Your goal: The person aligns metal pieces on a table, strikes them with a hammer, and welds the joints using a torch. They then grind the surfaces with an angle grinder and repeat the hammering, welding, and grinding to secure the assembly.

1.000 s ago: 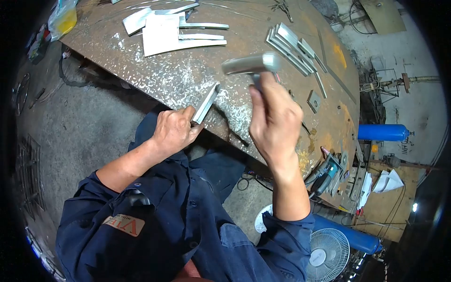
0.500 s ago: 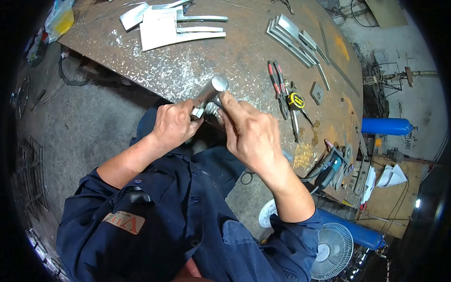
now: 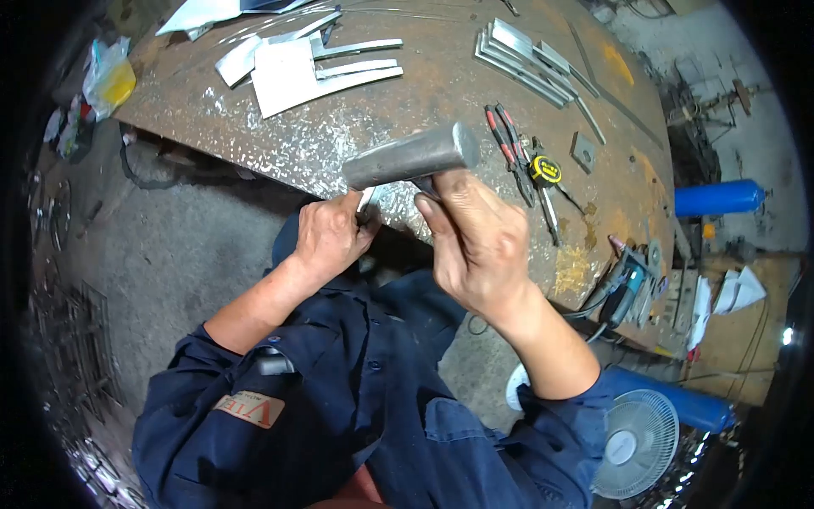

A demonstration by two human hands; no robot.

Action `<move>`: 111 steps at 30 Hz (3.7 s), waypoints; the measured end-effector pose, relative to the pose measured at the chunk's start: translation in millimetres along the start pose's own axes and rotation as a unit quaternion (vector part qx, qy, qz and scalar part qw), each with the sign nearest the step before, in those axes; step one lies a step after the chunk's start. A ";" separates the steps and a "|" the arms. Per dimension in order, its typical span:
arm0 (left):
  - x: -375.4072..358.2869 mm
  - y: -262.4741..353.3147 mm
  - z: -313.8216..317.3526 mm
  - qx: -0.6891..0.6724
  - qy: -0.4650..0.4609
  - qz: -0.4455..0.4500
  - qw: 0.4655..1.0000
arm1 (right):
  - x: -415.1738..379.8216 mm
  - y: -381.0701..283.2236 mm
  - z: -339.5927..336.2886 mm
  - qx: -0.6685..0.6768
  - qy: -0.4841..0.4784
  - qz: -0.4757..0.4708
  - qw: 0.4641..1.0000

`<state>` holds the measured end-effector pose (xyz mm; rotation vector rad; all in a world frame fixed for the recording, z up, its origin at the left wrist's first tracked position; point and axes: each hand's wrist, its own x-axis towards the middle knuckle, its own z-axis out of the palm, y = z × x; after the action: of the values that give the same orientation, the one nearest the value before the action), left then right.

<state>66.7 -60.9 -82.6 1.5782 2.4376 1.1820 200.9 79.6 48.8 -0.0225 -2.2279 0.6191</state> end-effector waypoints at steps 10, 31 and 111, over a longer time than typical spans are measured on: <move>1.9 -4.2 10.7 0.035 0.045 0.010 0.998 | 10.3 16.0 -7.2 -0.205 -0.235 0.136 0.940; -19.5 -42.6 -21.7 -0.649 -0.135 -0.262 0.701 | -129.4 1.6 32.7 0.267 -0.057 0.455 0.847; 23.0 -18.8 -120.2 0.096 -0.086 0.117 0.985 | -63.1 24.0 13.5 -0.042 0.313 0.032 0.948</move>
<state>-5.6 -116.8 1.0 1.9748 2.3673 0.8092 229.6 81.5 -13.8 -0.2959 -1.6351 0.4675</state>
